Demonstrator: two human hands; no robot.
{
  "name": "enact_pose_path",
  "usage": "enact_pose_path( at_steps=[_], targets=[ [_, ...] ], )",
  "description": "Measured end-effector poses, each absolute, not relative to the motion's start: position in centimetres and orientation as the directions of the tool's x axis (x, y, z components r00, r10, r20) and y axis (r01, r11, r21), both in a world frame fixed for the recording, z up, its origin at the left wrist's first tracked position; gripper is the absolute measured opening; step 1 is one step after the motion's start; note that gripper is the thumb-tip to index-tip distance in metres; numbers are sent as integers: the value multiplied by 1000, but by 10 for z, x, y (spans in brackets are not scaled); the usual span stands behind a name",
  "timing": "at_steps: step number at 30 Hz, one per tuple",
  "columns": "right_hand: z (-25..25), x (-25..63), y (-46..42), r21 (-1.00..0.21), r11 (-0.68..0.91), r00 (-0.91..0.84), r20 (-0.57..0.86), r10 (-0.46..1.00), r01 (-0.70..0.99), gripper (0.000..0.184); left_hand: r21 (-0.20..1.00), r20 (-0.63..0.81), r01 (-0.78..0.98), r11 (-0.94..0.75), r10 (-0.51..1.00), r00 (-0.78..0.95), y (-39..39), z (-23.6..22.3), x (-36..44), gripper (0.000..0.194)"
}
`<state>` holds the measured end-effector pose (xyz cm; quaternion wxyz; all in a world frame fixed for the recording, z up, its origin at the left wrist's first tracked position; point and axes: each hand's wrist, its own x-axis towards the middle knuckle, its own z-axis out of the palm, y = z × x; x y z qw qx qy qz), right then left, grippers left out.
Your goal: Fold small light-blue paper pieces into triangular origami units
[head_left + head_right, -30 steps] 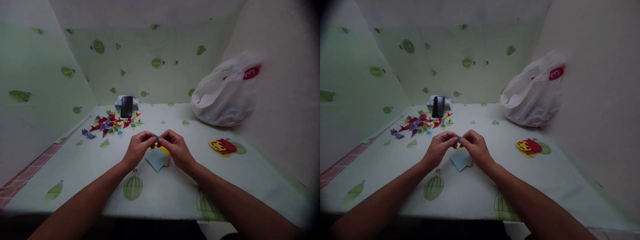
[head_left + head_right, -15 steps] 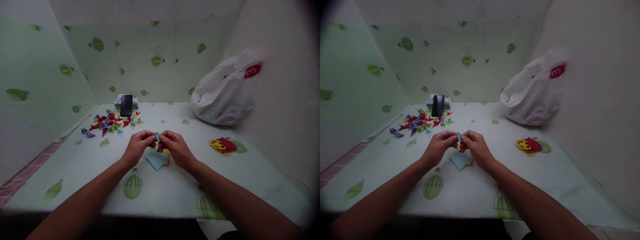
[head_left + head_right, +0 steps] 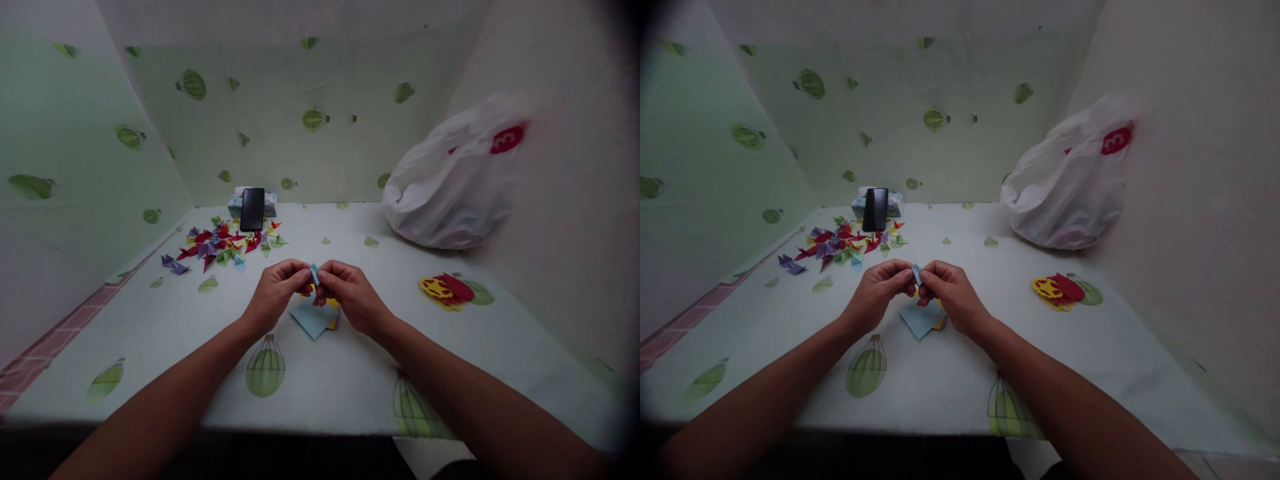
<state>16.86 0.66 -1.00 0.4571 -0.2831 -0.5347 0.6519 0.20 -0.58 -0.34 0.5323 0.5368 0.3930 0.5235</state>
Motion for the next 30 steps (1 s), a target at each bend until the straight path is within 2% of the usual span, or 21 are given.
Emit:
enact_pose_path(
  at_steps=[7,14,21,30],
  targets=[
    [-8,169,6,-976,60,-454,152,878,-210,27,979,200,2,-202,971,131,-5,-3,-1,16],
    [-6,169,6,-978,93,-476,173,863,-186,34,980,197,-4,-200,959,203,-5,-1,-2,17],
    [-3,172,6,-924,366,-437,286,853,109,33,983,180,-13,-181,964,196,-5,-1,-1,23],
    [-2,173,7,-857,469,-422,352,835,214,31,992,109,-83,-94,975,195,-3,-4,-2,25]
  ],
)
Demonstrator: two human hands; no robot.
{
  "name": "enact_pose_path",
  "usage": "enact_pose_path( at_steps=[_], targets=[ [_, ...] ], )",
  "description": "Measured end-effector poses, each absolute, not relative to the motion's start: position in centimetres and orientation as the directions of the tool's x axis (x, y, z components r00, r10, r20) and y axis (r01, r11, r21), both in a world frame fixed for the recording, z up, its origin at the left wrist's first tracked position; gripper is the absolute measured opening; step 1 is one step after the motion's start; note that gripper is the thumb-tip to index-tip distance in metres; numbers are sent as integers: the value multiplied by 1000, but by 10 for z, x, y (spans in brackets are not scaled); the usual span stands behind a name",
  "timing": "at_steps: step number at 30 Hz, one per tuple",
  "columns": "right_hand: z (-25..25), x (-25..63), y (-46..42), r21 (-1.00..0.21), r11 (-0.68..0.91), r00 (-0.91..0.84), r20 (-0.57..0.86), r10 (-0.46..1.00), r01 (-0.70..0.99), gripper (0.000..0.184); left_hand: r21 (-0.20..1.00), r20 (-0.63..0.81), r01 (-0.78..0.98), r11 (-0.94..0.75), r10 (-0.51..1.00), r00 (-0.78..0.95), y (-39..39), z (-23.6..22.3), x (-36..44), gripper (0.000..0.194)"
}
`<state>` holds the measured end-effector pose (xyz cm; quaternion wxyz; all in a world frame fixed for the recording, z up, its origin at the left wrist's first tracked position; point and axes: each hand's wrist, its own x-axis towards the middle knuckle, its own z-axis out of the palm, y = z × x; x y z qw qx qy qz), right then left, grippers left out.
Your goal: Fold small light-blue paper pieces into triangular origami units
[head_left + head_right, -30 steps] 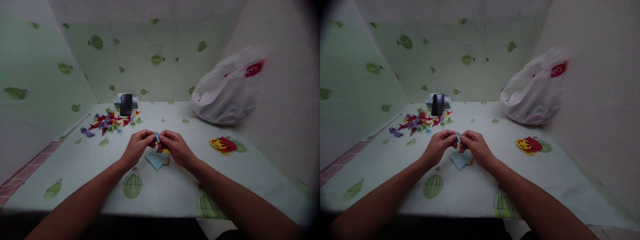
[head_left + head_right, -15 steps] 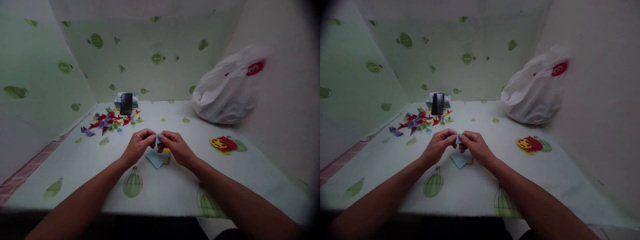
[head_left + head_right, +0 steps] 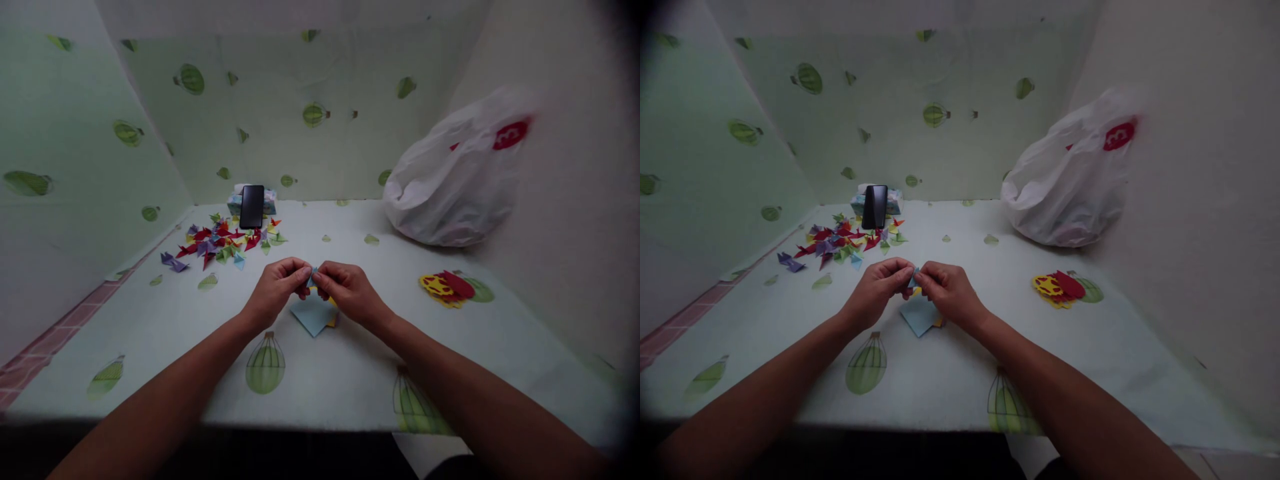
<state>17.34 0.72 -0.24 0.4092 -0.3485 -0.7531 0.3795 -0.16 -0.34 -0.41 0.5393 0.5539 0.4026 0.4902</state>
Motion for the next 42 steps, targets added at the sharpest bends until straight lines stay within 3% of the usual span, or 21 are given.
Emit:
enact_pose_path(
  at_steps=[12,23,31,42],
  targets=[
    [-5,174,7,-771,546,-412,403,817,328,31,990,108,-110,-88,975,193,-5,0,1,25],
    [-8,171,8,-729,594,-448,430,784,340,26,986,157,27,-165,970,184,-4,-1,0,25],
    [-5,170,4,-935,335,-483,242,842,115,24,983,183,-22,-182,978,102,-9,1,2,25],
    [-7,167,0,-987,150,-531,160,832,-63,30,952,280,112,-286,958,63,-12,0,3,26]
  ],
)
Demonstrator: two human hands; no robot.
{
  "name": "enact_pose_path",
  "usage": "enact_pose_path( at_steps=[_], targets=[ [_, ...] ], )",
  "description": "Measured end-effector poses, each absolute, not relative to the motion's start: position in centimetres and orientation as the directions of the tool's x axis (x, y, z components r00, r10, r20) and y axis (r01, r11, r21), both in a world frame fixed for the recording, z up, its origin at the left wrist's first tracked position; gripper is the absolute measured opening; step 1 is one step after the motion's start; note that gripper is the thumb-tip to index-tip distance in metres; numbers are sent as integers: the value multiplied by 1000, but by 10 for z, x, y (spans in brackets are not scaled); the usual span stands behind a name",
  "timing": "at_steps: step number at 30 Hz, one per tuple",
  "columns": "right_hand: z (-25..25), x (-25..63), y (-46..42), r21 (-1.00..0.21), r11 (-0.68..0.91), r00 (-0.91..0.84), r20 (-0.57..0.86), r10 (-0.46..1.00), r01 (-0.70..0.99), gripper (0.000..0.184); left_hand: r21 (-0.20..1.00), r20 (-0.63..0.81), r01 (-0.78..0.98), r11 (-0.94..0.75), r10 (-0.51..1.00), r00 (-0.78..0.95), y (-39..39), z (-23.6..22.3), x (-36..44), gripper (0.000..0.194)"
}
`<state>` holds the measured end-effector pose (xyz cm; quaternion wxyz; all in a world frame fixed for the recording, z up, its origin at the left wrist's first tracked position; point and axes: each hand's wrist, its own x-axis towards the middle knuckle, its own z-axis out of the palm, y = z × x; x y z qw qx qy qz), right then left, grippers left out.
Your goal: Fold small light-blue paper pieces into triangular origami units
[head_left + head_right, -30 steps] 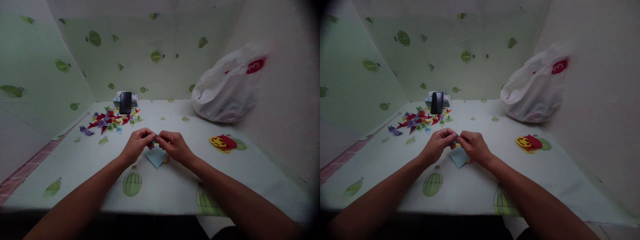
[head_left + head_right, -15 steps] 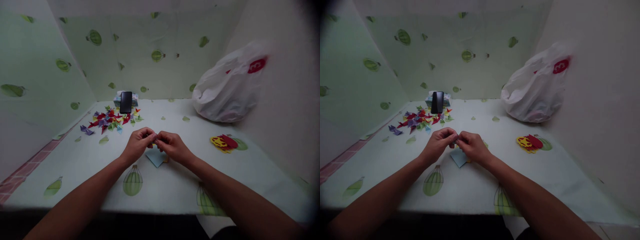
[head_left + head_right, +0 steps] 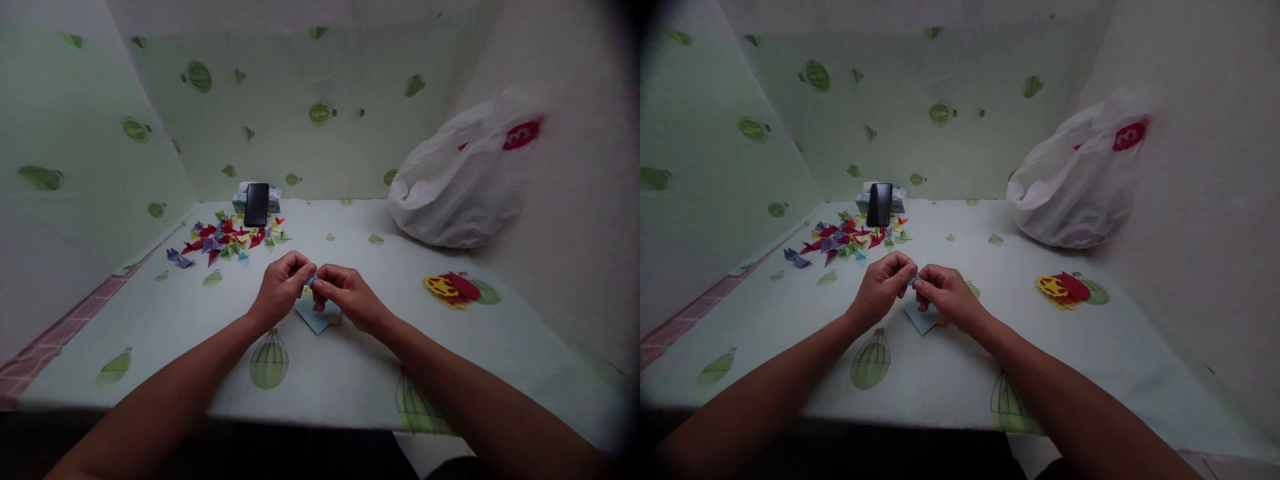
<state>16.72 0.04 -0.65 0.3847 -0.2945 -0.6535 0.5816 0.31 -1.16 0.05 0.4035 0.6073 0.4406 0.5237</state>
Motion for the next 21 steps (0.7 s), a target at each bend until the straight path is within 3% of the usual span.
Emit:
enact_pose_path(
  at_steps=[6,13,21],
  targets=[
    [-9,166,1,-990,121,-480,138,866,-65,31,964,254,62,-258,965,64,-10,-2,4,26],
    [-10,168,4,-963,259,-400,207,893,80,35,975,206,48,-217,964,170,-4,-5,1,28],
    [-8,169,4,-979,200,-486,191,853,-34,31,979,203,0,-205,969,143,-6,-3,1,30]
  ],
)
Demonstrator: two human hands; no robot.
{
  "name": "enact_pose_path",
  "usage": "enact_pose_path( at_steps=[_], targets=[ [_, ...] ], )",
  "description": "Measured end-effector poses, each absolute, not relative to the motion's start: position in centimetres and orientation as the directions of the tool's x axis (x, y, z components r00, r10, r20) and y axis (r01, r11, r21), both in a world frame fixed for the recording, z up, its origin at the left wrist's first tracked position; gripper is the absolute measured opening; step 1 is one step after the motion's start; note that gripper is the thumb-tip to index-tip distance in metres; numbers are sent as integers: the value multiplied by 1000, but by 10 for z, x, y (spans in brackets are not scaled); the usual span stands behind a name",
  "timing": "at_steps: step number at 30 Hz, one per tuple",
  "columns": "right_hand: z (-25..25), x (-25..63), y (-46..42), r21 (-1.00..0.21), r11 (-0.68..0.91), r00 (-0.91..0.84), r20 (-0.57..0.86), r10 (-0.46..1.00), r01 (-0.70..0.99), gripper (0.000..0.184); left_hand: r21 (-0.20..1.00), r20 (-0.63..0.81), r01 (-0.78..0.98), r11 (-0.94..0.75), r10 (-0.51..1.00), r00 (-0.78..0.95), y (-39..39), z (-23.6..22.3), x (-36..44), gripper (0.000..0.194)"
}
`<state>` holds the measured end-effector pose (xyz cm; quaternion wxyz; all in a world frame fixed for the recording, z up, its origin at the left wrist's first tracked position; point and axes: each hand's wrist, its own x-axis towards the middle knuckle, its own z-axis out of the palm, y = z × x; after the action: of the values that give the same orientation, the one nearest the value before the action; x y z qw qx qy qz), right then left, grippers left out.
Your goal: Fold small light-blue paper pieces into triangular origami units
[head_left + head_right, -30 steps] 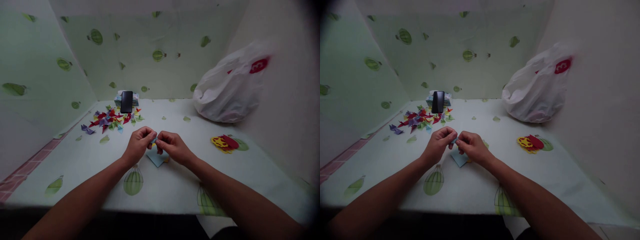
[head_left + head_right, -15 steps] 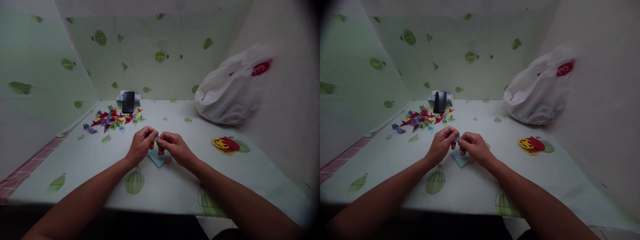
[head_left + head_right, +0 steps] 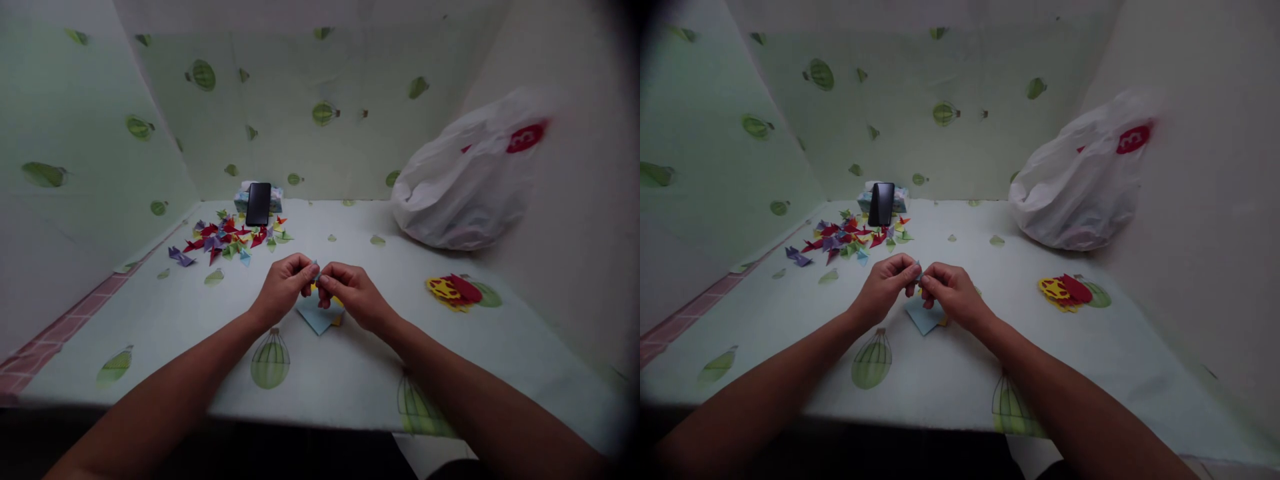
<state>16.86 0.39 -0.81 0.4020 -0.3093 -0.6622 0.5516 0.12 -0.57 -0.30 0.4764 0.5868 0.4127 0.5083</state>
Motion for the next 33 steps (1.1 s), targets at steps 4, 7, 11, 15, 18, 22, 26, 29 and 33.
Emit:
enact_pose_path(
  at_steps=[4,7,11,15,18,22,26,29,33],
  targets=[
    [-9,169,4,-967,255,-414,230,881,7,30,986,166,-45,-160,972,165,-4,-5,2,28],
    [-8,171,6,-944,323,-371,279,886,62,34,986,165,-43,-159,970,181,-4,-3,2,26],
    [-3,176,11,-921,364,-416,280,865,137,40,986,126,66,-153,946,298,-5,3,1,23],
    [0,178,12,-881,416,-495,264,828,225,45,969,29,211,-126,911,412,-5,4,-1,16],
    [-1,177,9,-878,419,-460,281,842,231,43,968,19,211,-137,876,482,-4,4,-4,22],
    [-1,177,7,-914,373,-413,282,866,160,47,975,63,161,-153,885,462,-6,7,-5,26],
    [-3,177,10,-960,280,-439,254,862,-6,47,975,103,142,-172,912,398,-8,10,-3,30],
    [-5,176,12,-975,188,-467,222,856,-120,39,967,150,152,-206,936,317,-9,11,-1,31],
    [-8,175,14,-972,161,-456,224,861,-173,32,935,225,224,-275,948,226,-9,9,-1,28]
  ],
)
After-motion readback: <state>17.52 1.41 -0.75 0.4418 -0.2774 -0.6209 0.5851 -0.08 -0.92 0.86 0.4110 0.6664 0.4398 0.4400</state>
